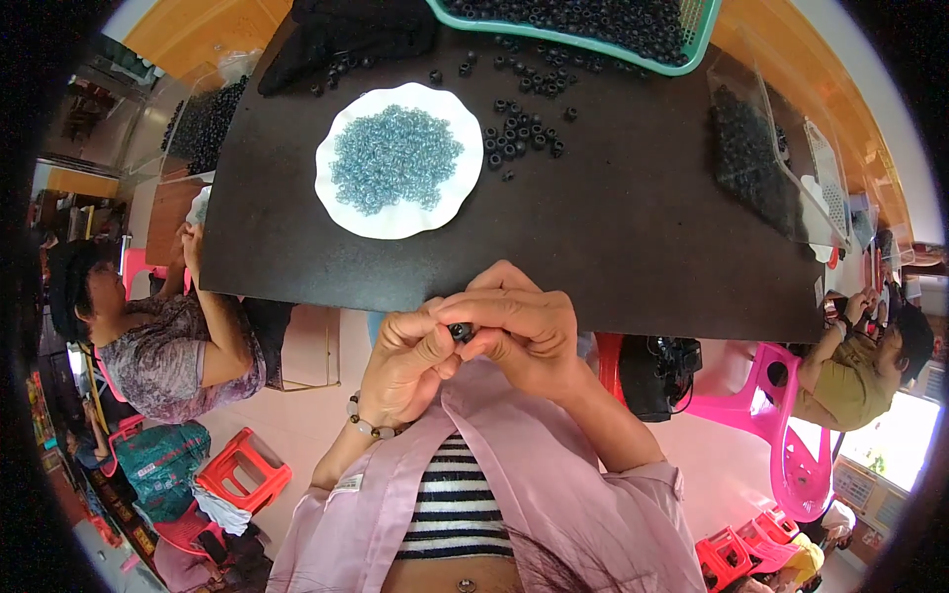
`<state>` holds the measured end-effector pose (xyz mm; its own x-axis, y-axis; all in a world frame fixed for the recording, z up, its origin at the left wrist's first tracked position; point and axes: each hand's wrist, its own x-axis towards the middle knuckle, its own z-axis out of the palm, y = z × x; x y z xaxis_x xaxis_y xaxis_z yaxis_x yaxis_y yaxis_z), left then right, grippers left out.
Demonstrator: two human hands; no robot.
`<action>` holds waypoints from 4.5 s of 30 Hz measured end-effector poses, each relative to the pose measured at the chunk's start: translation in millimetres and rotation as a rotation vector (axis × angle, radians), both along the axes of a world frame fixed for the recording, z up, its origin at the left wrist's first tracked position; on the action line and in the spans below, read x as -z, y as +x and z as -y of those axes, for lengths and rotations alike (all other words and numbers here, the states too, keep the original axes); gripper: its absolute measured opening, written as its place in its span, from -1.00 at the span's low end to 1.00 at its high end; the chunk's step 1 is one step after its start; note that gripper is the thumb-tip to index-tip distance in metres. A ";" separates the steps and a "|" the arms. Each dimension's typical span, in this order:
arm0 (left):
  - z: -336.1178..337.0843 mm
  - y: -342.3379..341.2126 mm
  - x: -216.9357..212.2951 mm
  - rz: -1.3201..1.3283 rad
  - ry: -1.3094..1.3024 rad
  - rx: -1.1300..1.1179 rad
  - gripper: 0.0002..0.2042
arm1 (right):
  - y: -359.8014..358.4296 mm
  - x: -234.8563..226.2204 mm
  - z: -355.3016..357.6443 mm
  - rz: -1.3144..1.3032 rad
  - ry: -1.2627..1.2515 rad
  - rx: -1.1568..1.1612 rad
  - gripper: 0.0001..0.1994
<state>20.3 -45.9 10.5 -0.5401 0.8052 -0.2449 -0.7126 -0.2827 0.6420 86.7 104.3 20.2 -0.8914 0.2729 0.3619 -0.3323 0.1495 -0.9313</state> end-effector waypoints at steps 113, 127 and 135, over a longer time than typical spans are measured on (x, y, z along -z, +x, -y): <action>11.1 -27.9 20.9 0.292 -0.035 -0.315 -0.75 | -46.0 24.5 -62.5 0.236 0.859 0.394 -0.85; 8.0 -21.8 27.9 0.276 -0.056 -0.252 -0.79 | -93.9 -1.3 -77.5 0.071 0.814 0.184 -0.88; 13.4 -22.2 30.7 0.270 -0.041 -0.264 -0.78 | -129.3 4.6 -29.8 0.017 0.892 -0.121 -0.93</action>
